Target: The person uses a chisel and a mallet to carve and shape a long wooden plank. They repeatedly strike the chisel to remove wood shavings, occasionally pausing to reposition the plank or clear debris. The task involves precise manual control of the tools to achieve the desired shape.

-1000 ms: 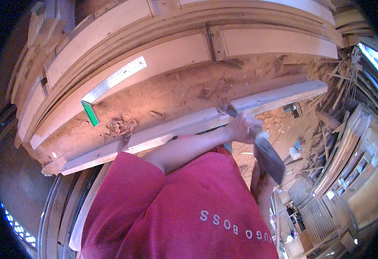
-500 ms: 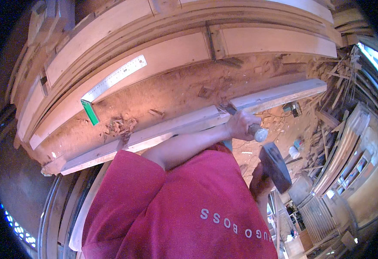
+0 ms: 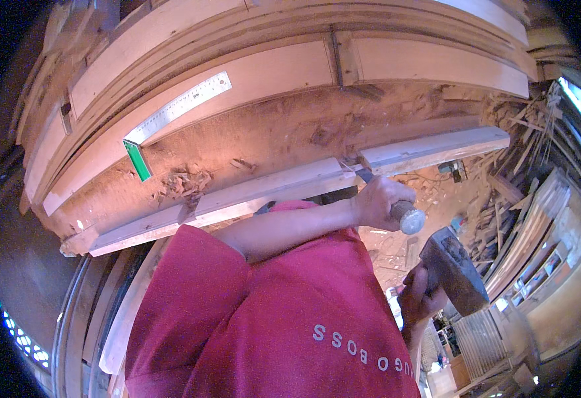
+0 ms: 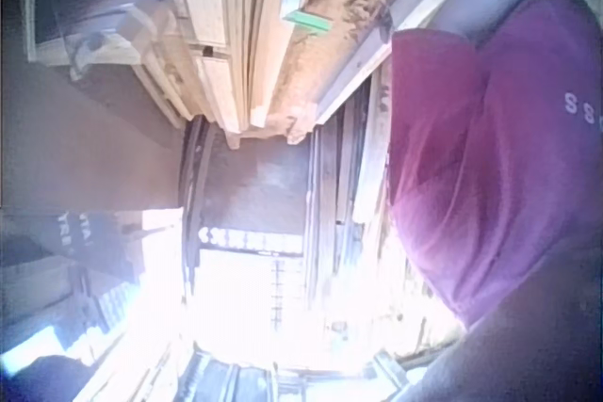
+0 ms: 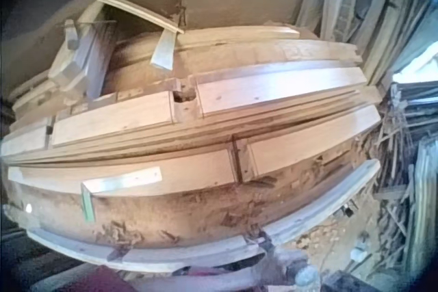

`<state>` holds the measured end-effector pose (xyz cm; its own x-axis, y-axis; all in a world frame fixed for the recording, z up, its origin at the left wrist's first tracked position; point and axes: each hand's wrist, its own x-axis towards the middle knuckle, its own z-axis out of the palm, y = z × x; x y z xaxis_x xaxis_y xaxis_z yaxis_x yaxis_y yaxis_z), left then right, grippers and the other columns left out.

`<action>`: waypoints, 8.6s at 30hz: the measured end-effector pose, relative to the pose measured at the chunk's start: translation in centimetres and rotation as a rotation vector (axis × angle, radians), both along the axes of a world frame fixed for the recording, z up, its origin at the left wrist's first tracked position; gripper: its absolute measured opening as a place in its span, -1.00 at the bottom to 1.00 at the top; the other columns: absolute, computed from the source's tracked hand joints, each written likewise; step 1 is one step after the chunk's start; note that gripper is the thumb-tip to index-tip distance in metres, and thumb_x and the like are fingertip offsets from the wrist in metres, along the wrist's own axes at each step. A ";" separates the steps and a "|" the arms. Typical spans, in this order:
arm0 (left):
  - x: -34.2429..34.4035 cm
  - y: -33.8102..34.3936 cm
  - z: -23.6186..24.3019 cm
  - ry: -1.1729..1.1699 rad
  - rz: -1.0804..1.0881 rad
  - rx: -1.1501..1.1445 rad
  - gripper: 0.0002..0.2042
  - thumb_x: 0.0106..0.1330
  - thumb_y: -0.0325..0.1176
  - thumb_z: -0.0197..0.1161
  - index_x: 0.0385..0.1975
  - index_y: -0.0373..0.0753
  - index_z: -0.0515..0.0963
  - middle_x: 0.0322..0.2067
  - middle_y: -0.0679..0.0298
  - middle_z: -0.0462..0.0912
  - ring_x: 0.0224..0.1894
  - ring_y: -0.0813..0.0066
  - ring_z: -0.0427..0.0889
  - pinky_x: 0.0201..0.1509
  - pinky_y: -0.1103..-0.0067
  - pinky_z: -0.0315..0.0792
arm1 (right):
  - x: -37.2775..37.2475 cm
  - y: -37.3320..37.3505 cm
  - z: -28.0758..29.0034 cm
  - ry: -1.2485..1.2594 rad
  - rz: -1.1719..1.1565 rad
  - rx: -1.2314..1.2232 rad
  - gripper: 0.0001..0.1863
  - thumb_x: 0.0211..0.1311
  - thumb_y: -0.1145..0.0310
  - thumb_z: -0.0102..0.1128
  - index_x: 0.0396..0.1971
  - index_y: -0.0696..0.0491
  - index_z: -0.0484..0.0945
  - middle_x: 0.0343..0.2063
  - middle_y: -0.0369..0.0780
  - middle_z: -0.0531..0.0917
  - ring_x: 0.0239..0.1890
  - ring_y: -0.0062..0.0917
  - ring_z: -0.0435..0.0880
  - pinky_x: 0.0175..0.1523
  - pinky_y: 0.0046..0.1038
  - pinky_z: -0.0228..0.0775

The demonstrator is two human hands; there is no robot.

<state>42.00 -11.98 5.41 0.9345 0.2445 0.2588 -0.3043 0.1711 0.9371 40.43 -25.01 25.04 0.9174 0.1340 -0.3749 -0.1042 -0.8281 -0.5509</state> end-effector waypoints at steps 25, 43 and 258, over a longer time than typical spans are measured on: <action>0.2 -0.7 -1.5 -0.011 -0.033 0.081 -0.75 -0.11 -0.22 0.38 -0.62 -0.15 0.42 -0.68 0.22 0.46 -0.59 0.19 0.55 -0.55 0.37 0.36 | 0.1 1.0 -1.2 -0.090 0.326 -0.117 -0.71 0.27 0.47 0.09 -0.01 0.12 0.52 -0.06 -0.04 0.60 0.01 -0.10 0.54 0.14 -0.15 0.29; -0.8 1.0 0.4 0.015 -0.095 -0.001 -0.75 -0.17 -0.28 0.36 -0.63 -0.16 0.38 -0.70 0.20 0.42 -0.62 0.17 0.52 -0.56 0.37 0.34 | -1.2 0.0 -0.6 -0.082 0.202 0.071 -0.61 0.34 0.32 0.07 0.06 0.25 0.38 -0.26 -0.09 0.58 -0.13 -0.40 0.52 -0.05 -0.37 0.35; -45.3 29.9 -7.6 0.869 0.120 0.856 -0.43 0.03 -0.46 0.27 0.16 -0.09 0.42 0.03 -0.04 0.49 0.09 -0.05 0.47 0.17 0.29 0.41 | -16.5 19.0 -18.1 0.621 0.083 0.390 -0.72 0.19 0.20 0.21 -0.29 0.12 0.51 -0.54 -0.28 0.56 -0.59 -0.62 0.53 -0.49 -0.47 0.39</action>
